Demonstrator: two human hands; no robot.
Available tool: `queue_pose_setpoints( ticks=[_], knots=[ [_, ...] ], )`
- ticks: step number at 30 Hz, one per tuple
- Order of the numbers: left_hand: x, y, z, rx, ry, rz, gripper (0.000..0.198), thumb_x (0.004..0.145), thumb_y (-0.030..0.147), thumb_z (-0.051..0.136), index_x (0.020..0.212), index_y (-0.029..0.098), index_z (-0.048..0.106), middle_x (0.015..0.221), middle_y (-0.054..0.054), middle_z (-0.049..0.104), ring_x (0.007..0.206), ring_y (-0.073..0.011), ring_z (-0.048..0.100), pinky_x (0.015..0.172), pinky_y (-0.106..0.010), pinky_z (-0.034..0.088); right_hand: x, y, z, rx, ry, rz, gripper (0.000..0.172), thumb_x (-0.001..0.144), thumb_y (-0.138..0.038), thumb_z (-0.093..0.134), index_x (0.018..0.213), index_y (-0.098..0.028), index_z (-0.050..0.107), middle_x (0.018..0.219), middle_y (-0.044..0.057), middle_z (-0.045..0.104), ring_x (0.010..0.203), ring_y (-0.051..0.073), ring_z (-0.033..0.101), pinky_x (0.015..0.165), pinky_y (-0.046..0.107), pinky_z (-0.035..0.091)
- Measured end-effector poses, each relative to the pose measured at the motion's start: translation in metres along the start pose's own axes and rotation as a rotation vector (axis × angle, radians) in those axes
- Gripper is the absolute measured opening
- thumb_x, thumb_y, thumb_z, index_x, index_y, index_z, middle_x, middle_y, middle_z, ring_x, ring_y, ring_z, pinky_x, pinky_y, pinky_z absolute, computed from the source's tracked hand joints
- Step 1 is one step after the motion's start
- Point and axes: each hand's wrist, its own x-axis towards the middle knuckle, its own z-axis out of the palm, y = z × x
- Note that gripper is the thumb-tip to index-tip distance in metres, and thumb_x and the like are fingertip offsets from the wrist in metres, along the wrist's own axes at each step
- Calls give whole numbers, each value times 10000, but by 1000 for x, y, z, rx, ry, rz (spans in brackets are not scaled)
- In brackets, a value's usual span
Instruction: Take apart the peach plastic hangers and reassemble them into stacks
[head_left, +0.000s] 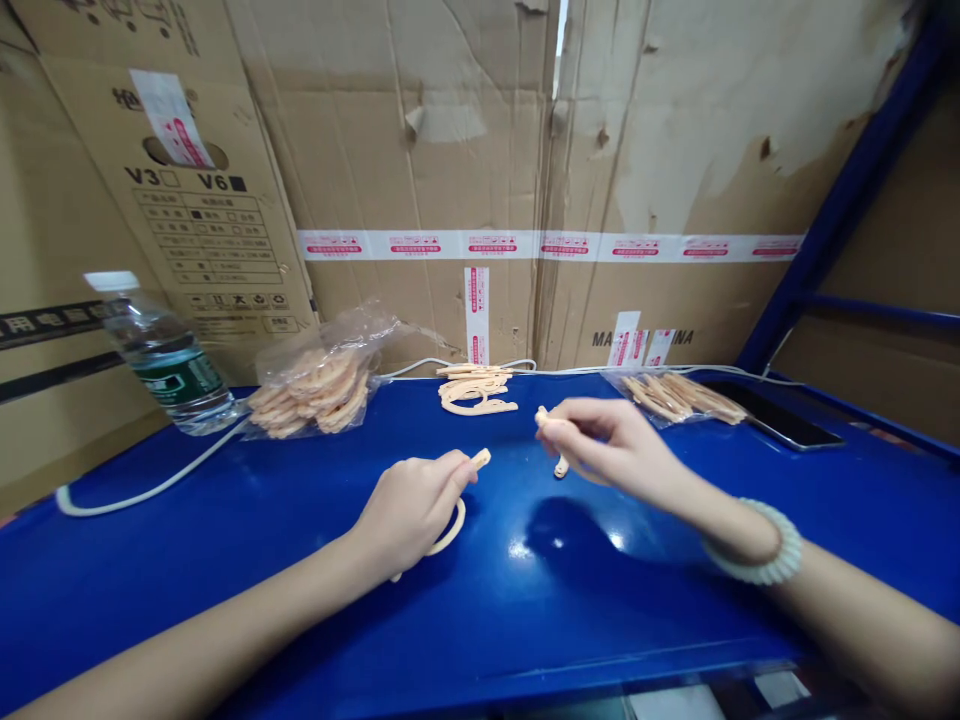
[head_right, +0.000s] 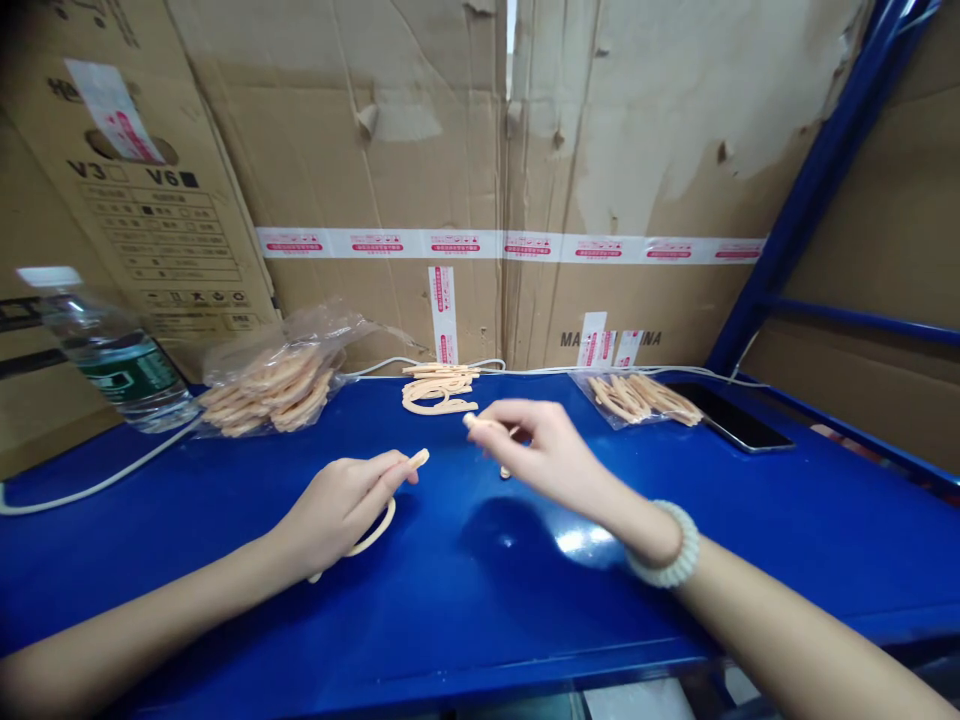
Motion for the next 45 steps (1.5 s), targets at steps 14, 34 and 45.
queue_pose_setpoints(
  ticks=[14, 34, 45],
  knots=[
    [13, -11, -10, -937, 6, -450, 329, 841, 405, 589, 1031, 141, 543, 752, -65, 702, 635, -158, 621, 624, -284, 483, 27, 77, -47, -561, -278, -189, 213, 799, -77, 591, 886, -149, 771, 854, 79, 651, 702, 150, 624, 642, 268, 505],
    [4, 1, -2, -1156, -54, -301, 411, 896, 307, 575, 1251, 173, 418, 1072, -124, 680, 770, -169, 679, 731, -355, 583, -10, 7, 30, -683, -288, -716, 215, 980, -218, 456, 1095, -169, 631, 1068, 94, 670, 1171, 238, 512, 1031, 460, 385],
    [-3, -3, -3, -142, 293, 152, 605, 960, 285, 461, 1499, 256, 188, 1585, -105, 182, 1459, -276, 145, 1165, -528, 200, -13, 15, 27, -525, -234, -531, 195, 956, -303, 488, 1054, -211, 629, 837, 17, 606, 883, 167, 598, 1132, 535, 199]
  ],
)
